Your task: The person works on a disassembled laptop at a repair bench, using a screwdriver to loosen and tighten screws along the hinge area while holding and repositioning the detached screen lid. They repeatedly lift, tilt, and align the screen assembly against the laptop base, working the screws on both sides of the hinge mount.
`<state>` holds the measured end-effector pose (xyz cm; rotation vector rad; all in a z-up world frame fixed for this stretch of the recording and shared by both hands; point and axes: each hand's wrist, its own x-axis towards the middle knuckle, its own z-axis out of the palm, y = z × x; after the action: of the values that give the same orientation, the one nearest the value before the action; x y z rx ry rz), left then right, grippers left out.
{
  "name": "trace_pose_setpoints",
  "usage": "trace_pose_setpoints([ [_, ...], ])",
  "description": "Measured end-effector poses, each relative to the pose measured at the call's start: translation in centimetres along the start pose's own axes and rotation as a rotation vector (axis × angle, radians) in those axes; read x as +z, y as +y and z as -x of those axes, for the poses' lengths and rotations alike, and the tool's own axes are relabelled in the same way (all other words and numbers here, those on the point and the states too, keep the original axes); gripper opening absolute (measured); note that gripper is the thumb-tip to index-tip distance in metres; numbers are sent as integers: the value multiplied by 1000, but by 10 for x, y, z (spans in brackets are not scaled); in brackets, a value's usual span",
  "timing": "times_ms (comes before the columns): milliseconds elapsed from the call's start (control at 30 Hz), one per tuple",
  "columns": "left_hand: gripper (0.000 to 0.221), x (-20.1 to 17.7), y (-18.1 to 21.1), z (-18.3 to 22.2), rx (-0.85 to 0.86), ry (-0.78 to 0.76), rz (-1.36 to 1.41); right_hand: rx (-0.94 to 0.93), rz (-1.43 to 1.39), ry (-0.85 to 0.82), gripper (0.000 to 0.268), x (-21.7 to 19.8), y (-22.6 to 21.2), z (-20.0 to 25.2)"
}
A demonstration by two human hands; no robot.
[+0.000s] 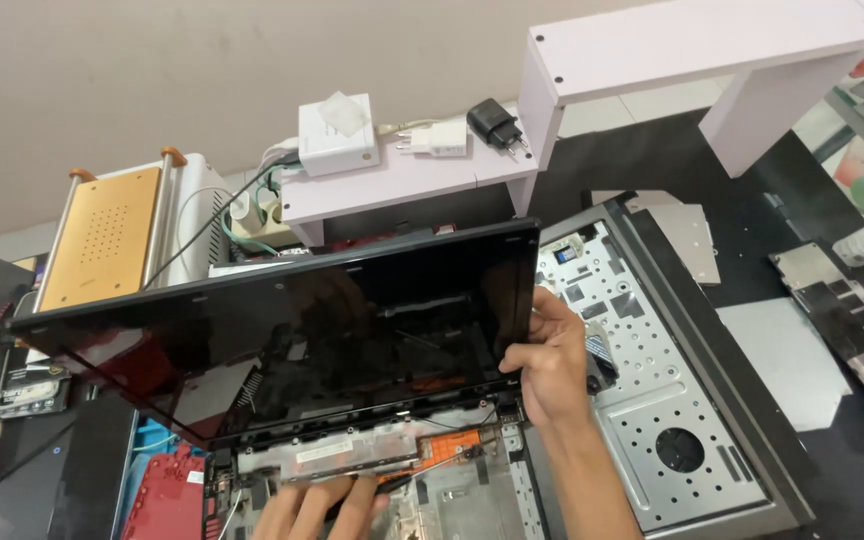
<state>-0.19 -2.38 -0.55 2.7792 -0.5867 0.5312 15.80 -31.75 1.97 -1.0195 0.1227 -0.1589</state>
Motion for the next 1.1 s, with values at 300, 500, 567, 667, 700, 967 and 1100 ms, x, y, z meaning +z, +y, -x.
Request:
trace_pose_setpoints([
  [300,24,-59,53,-126,314,-33,-170,-21,-49,-52,51,1,-1,3],
  [500,21,-66,68,-146,398,30,-224,-42,-38,-64,46,1,0,3],
  [567,21,-68,73,-149,409,49,-210,-48,-43,-75,44,2,-1,5],
  [667,24,-70,82,-159,486,-9,-178,-34,-63,-86,42,4,-6,3],
  [700,19,-72,87,-164,499,-24,-180,-31,-71,-94,43,4,-5,3],
  [967,21,-80,111,-183,539,-350,-247,-46,-83,-123,41,5,-5,4],
  [1100,21,-71,130,-182,453,-277,-133,-44,-68,-94,42,6,-6,4],
])
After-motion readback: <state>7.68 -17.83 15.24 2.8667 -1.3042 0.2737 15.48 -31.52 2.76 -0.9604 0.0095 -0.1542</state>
